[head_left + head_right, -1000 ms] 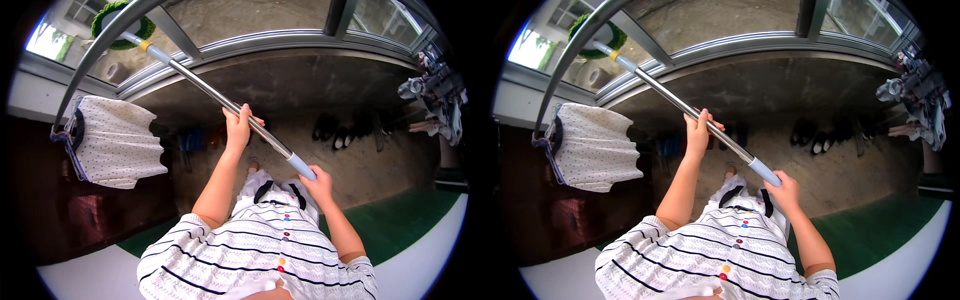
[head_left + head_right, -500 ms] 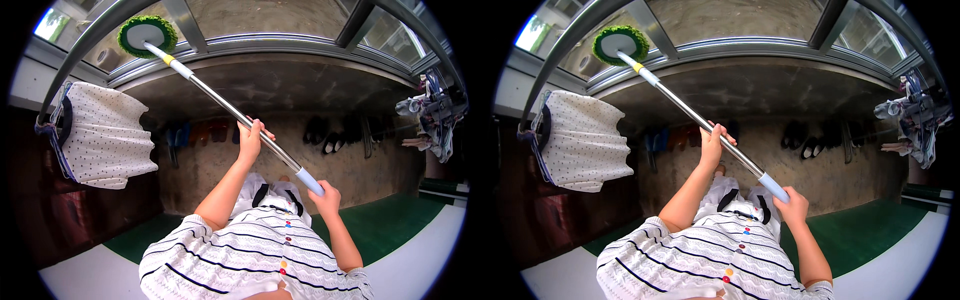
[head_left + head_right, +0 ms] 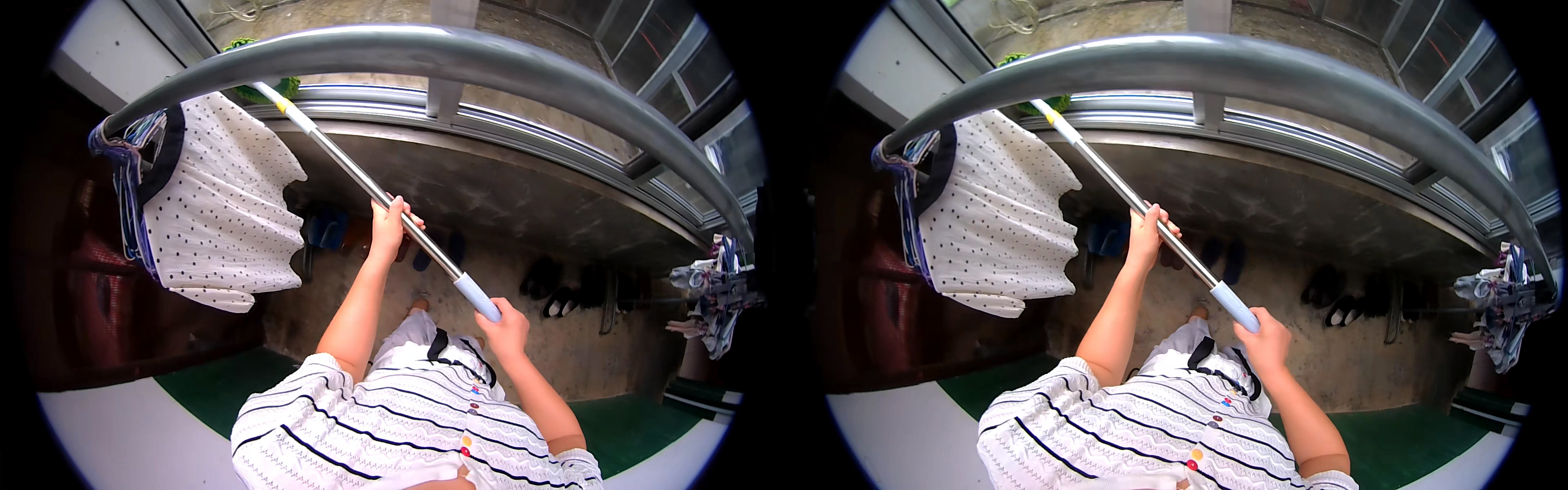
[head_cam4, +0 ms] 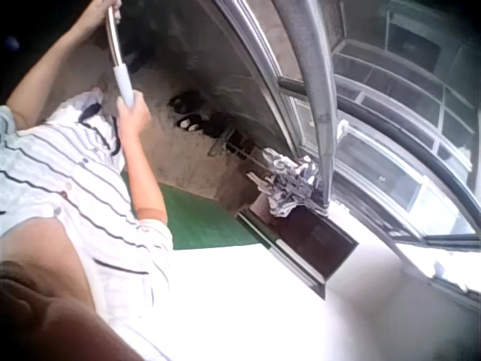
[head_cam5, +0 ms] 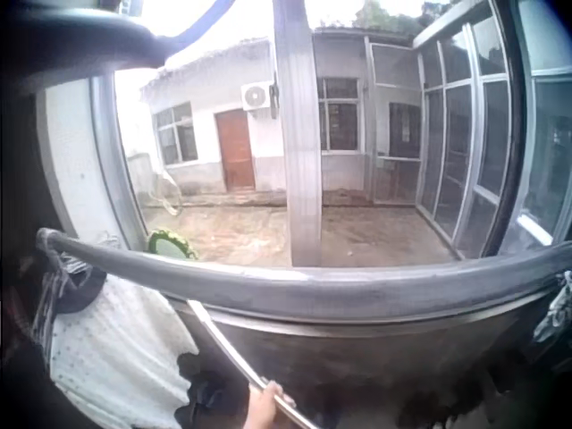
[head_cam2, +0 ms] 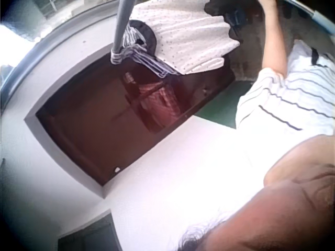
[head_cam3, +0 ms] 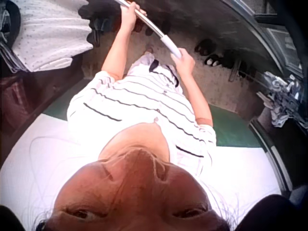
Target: The person uses a long-handled green duster to clean the exterior glass panels of a balcony enclosure. They systematically wipe the glass surfaces from top to bottom, moving along the balcony to cover different sections of the window frame.
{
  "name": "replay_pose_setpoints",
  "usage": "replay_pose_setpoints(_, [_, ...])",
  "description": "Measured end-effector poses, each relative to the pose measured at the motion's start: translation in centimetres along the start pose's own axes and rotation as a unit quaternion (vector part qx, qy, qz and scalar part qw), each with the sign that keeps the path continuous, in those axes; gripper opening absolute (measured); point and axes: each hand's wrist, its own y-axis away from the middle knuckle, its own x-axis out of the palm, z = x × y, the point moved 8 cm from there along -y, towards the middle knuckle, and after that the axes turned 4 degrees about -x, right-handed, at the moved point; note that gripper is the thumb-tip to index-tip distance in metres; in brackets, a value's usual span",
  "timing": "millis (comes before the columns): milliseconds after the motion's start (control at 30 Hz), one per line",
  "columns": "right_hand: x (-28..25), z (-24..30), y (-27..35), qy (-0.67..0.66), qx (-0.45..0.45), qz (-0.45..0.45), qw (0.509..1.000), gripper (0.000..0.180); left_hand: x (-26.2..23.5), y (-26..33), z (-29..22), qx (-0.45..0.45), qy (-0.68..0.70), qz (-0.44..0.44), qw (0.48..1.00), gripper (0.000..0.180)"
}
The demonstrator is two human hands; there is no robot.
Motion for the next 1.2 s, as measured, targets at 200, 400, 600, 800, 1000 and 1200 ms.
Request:
replay_pose_setpoints(200, [2.0,2.2,-0.9,-0.006,0.012,0.020,1.000,0.029,-2.2,-0.8,-2.0,-0.003,0.015,-0.022,1.000,0.016])
replay_pose_setpoints(400, [2.3,2.7,0.3,-0.088,-0.033,-0.014,0.995,0.027,-1.0,0.6,-6.1,0.051,-0.010,-0.002,0.999,0.019])
replay_pose_setpoints(600, [3.6,8.5,-4.7,-0.218,-0.080,-0.019,0.972,0.025,3.8,-1.5,-19.0,0.213,-0.081,0.057,0.972,0.015])
replay_pose_setpoints(800, [3.1,14.8,-11.2,-0.358,-0.136,-0.021,0.924,0.023,6.8,-6.6,-29.1,0.354,-0.189,-0.003,0.916,0.020])
replay_pose_setpoints(1000, [4.1,13.1,-13.4,-0.422,-0.100,0.000,0.901,0.018,10.9,-6.7,-29.2,0.393,-0.178,-0.001,0.902,0.026])
replay_pose_setpoints(1200, [5.7,9.1,-11.7,-0.433,-0.061,-0.014,0.899,0.017,14.0,-2.9,-26.4,0.437,-0.229,0.041,0.869,0.024])
